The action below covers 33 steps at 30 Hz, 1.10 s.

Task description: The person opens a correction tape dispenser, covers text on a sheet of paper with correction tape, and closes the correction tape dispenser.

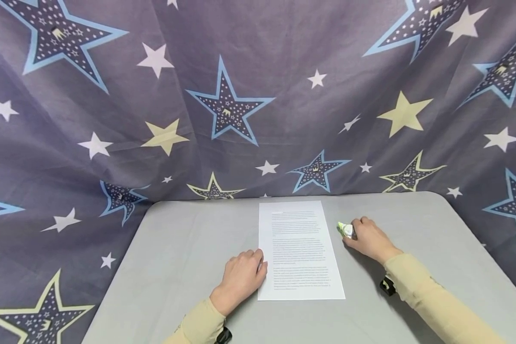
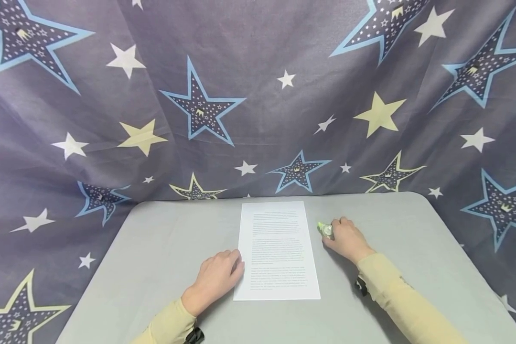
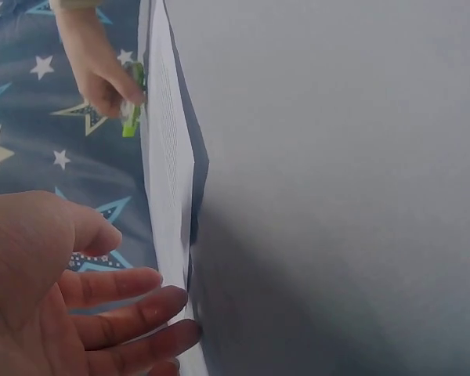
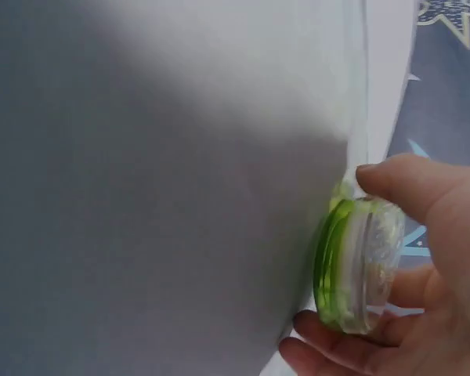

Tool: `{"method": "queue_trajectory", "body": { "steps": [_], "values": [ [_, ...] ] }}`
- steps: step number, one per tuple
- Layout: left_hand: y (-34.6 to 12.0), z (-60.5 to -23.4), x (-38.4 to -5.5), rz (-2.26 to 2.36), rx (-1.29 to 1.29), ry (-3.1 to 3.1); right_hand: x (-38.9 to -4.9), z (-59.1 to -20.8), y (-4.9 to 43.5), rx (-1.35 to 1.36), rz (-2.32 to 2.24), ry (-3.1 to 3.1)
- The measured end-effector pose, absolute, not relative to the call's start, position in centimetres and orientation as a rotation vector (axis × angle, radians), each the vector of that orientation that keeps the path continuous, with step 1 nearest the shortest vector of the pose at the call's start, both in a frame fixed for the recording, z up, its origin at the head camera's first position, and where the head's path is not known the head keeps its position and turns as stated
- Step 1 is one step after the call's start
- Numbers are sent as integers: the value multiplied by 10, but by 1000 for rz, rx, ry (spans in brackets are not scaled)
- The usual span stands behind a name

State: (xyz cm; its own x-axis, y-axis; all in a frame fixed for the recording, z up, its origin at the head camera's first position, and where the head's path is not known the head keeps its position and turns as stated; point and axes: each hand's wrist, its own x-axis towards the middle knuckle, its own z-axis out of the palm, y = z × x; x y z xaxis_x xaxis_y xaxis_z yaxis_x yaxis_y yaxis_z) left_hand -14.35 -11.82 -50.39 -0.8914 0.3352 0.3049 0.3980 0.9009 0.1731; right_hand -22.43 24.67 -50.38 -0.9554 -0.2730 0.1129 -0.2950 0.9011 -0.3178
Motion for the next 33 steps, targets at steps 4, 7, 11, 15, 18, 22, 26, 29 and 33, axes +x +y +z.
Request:
{"method": "queue_trajectory", "body": {
  "steps": [4,7,11,15,18,22,26,29,33],
  "values": [
    [-115,-503,-144,-318,-570,-2789,-216,-503,249,441,554,-3027],
    [-114,-502,-145,-308,-575,-2792,-210,-501,247,440,617,-3050],
    [-114,-502,-146,-298,-578,-2791,-205,-495,242,446,698,-3085],
    [-114,-503,-147,-297,-588,-2785,-200,-489,235,461,753,-3101],
    [-114,-502,-148,-300,-590,-2786,-196,-485,231,475,775,-3104],
    [-114,-502,-148,-292,-584,-2801,-190,-482,227,498,793,-3100],
    [-113,-502,-147,-281,-577,-2828,-185,-480,222,554,817,-3092],
    [-112,-502,-148,-285,-579,-2841,-181,-479,219,621,814,-3071],
    [-109,-501,-148,-280,-588,-2849,-176,-477,214,753,772,-3020]
  ]
}}
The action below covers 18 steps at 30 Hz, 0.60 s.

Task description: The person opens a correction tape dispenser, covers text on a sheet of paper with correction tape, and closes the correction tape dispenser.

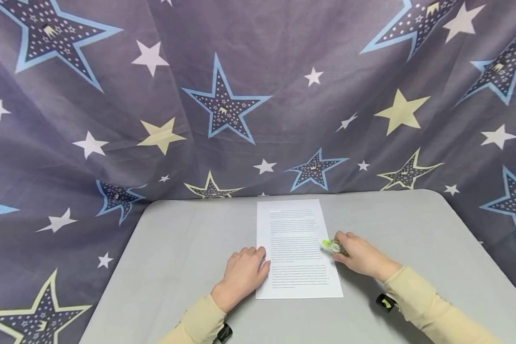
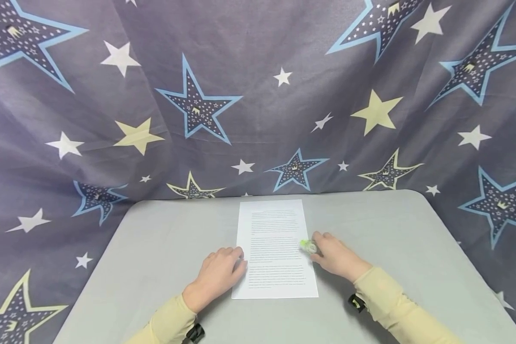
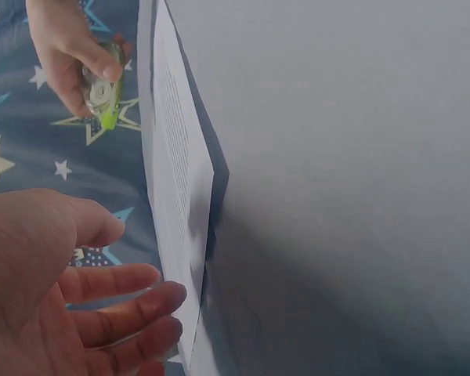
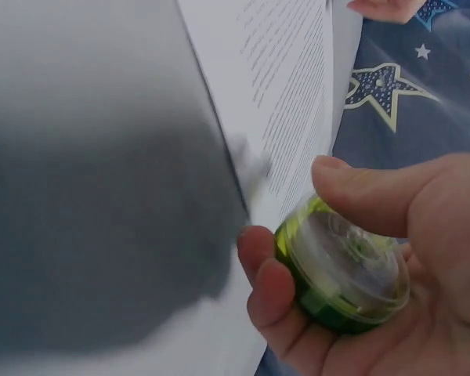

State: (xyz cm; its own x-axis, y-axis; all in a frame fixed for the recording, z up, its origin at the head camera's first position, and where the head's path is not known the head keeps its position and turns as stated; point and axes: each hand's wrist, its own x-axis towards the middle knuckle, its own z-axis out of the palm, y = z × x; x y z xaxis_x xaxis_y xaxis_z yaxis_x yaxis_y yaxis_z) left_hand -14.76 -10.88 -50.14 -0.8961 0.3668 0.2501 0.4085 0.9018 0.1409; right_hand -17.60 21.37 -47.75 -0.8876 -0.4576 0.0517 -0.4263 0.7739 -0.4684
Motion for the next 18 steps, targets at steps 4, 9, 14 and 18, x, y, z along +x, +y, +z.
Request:
{"method": "queue_trajectory", "body": {
  "steps": [4,9,14,18],
  "values": [
    [-104,-500,-146,-281,-609,-2854,-172,-475,207,-803,-739,2891],
    [-98,-497,-148,-300,-676,-2856,-169,-470,199,-912,-744,2884],
    [-91,-493,-150,-391,-809,-2821,-167,-470,196,-1083,-774,2865],
    [-82,-490,-153,-532,-910,-2790,-165,-470,192,-1198,-789,2839]
  ]
}}
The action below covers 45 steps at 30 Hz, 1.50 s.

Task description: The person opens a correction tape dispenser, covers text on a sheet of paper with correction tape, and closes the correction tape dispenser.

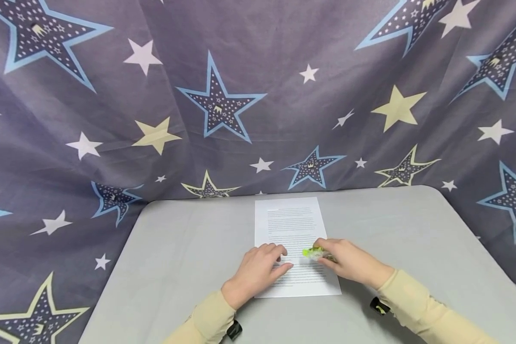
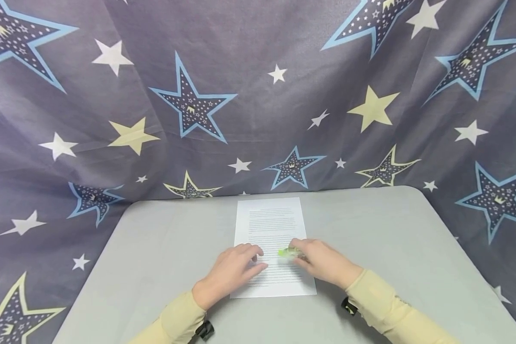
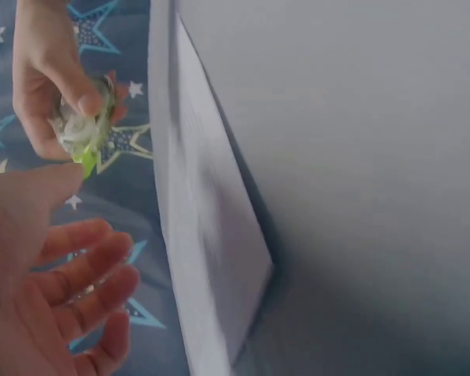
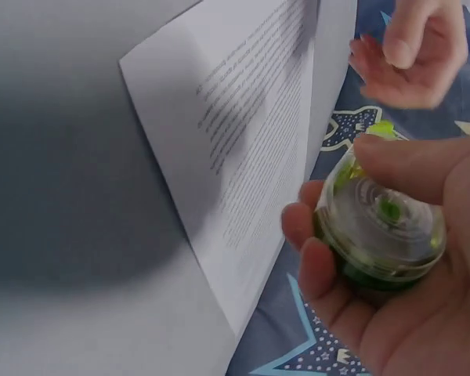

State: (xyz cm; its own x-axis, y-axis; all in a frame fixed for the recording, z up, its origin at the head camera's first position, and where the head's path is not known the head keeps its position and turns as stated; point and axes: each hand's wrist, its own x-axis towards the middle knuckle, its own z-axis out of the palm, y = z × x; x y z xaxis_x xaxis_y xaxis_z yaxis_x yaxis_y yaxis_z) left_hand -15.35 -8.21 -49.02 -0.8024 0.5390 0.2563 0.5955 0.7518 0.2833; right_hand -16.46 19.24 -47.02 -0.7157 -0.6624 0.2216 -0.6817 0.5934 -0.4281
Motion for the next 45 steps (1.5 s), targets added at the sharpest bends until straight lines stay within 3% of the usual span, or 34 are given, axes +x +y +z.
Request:
{"method": "queue_trajectory", "body": {
  "steps": [13,45],
  "values": [
    [-63,-484,-157,-754,-1028,-2708,-158,-463,181,1283,736,-2731],
    [-77,-499,-163,-1207,-1223,-2621,-156,-468,175,1395,932,-2618]
  ]
}}
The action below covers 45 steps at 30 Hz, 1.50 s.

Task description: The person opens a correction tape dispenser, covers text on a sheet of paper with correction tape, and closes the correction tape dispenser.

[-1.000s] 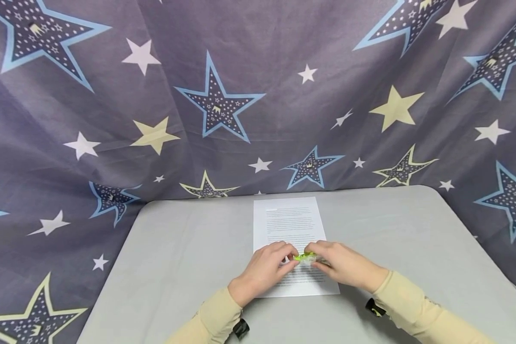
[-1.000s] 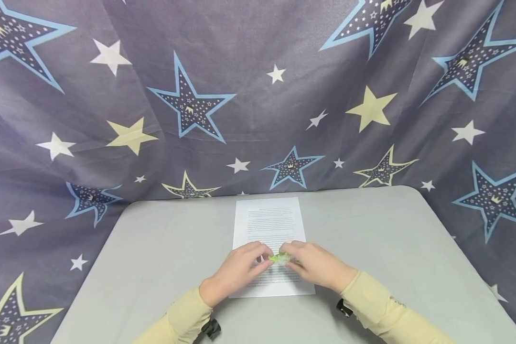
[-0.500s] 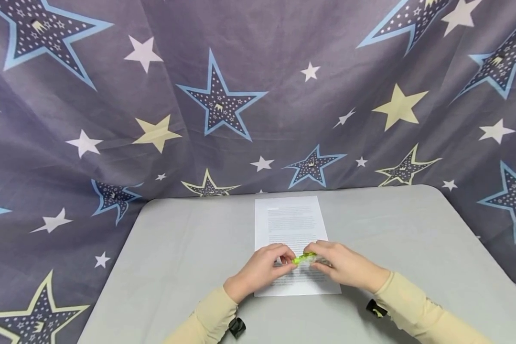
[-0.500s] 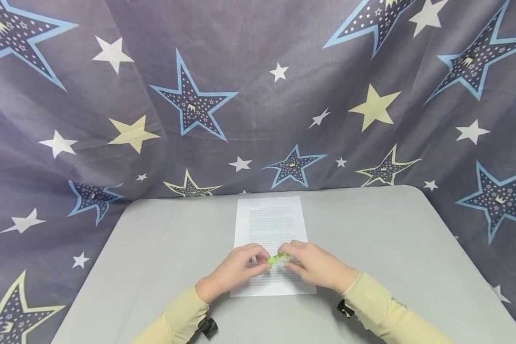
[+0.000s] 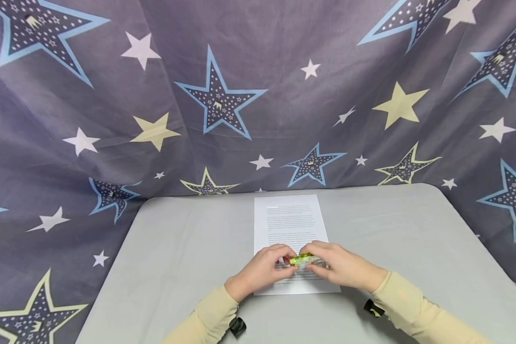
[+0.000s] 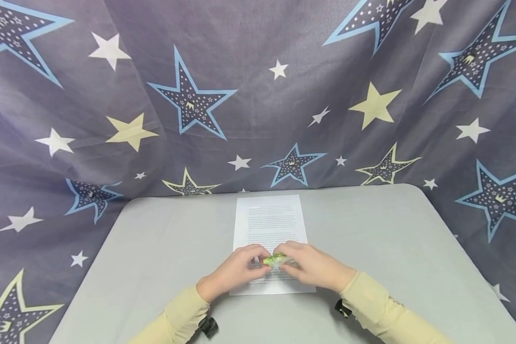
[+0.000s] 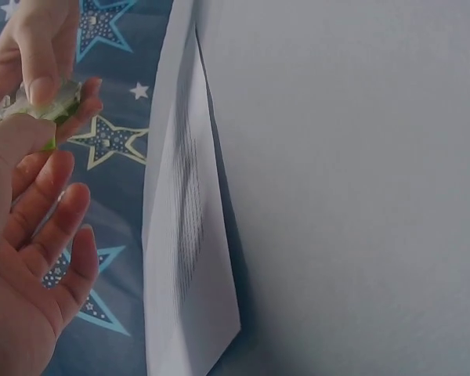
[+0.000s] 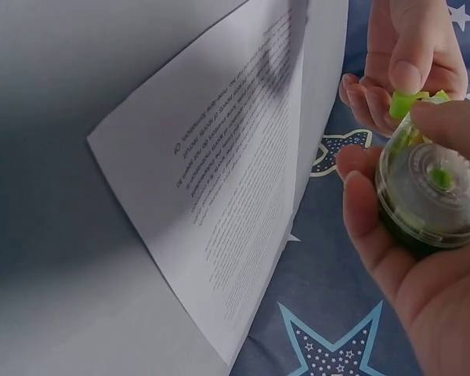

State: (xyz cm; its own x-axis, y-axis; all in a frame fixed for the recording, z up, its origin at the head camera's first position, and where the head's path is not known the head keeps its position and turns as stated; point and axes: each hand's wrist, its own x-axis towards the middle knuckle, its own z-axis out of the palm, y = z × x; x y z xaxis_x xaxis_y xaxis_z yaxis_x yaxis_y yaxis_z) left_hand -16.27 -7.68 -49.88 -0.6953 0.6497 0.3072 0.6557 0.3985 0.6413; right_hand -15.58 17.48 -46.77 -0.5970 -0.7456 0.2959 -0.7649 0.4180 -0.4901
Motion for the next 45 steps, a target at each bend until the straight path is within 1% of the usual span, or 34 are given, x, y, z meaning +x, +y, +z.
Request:
{"method": "queue_trajectory", "body": {
  "steps": [11,14,18,23,27,36,45],
  "values": [
    [-75,-501,-167,-1286,-1228,-2645,-160,-468,176,1404,1050,-2634],
    [-76,-500,-170,-1215,-1219,-2721,-164,-467,178,1442,1057,-2608],
    [-82,-502,-175,-1008,-1151,-2826,-175,-468,183,1441,1049,-2579],
    [-94,-505,-185,-787,-1087,-2871,-192,-469,193,1342,1029,-2611],
    [-103,-508,-199,-680,-1041,-2869,-209,-471,199,1286,1007,-2664],
    [-119,-518,-235,-538,-894,-2911,-252,-482,208,1348,963,-2673],
    [-119,-518,-257,-423,-927,-2987,-295,-486,208,1307,846,-2690]
  ]
}}
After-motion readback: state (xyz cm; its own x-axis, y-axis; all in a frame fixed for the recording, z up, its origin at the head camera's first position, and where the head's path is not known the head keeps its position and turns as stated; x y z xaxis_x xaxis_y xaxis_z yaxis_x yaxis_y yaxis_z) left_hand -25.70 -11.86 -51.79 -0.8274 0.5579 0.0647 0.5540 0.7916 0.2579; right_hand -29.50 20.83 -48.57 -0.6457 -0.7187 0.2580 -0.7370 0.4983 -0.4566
